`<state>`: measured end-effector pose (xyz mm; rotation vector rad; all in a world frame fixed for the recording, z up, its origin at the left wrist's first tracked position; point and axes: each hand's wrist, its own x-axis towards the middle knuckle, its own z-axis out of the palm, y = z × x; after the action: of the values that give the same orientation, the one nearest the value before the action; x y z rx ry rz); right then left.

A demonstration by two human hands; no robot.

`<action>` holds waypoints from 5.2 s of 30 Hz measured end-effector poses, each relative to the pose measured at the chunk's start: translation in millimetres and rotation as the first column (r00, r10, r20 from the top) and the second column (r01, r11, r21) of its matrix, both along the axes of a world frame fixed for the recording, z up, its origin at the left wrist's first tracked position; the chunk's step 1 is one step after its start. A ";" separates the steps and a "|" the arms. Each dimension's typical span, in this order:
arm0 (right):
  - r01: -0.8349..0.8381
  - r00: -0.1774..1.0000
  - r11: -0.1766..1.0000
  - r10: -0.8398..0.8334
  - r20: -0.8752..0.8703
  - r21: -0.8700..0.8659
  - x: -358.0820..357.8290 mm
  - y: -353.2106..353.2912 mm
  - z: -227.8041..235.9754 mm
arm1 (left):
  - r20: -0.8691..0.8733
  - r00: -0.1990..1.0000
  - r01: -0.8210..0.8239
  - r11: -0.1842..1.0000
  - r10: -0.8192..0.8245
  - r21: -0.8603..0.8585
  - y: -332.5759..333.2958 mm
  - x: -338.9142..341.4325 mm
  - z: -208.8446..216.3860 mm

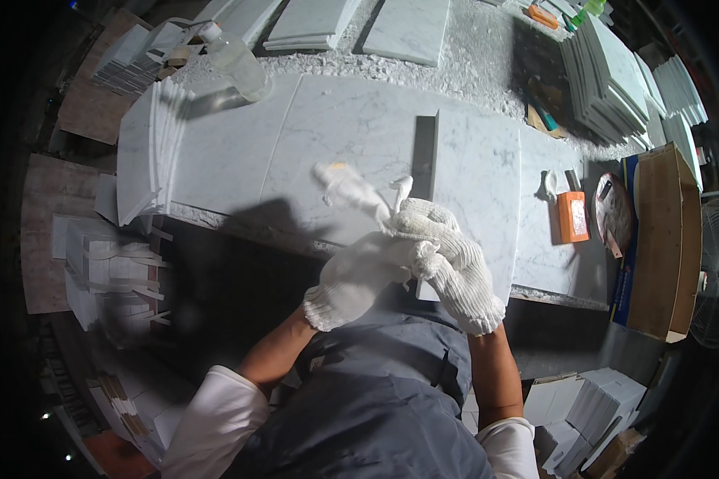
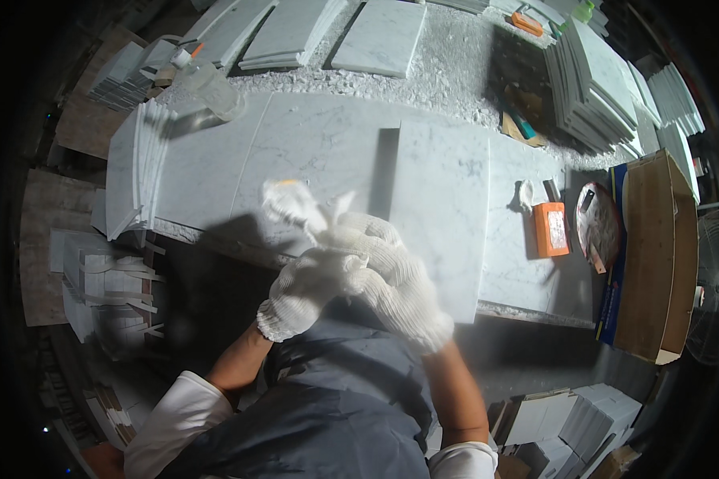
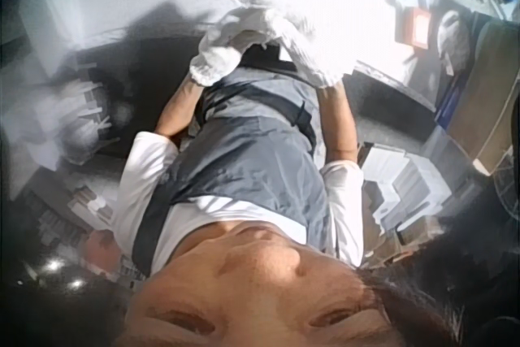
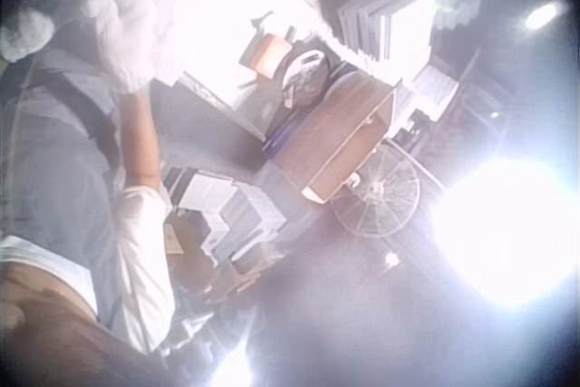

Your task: The person repeatedly wipes and scrapes the surface of a white rectangular tile using a cloth and a metal scraper. They occasionally lift and reposition the tile on the workbench while continuing to clean its surface.

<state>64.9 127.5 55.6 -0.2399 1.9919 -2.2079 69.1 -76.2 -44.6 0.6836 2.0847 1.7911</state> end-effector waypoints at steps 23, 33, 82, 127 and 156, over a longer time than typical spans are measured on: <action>0.051 0.913 0.991 0.006 -0.408 0.128 12.8 -3.5 16.1 | -0.486 0.869 -0.411 0.684 0.094 -0.603 -4.8 -7.0 53.6; 0.152 0.972 0.988 -0.145 -0.183 0.026 10.0 -6.1 16.1 | -0.416 0.875 -0.337 0.928 0.246 -0.160 28.0 13.0 79.8; -0.152 0.983 0.984 0.161 -0.089 0.095 -23.4 -11.2 30.8 | -0.208 0.972 -0.064 0.972 0.112 0.226 0.1 -16.1 74.1; -0.206 0.964 0.975 0.217 -0.153 0.084 -194.0 -226.9 19.9 | -0.132 0.339 -0.941 0.338 0.931 -0.034 -115.1 -10.4 27.2; 0.390 0.895 0.244 0.127 -0.428 0.888 -169.4 -64.3 -32.2 | 0.366 0.489 -0.870 0.414 0.792 0.267 -103.3 -8.1 43.6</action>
<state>-104.5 63.1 23.5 -0.3746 3.2778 -0.4855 60.9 -179.4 -1.0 -0.6575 2.0393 2.7365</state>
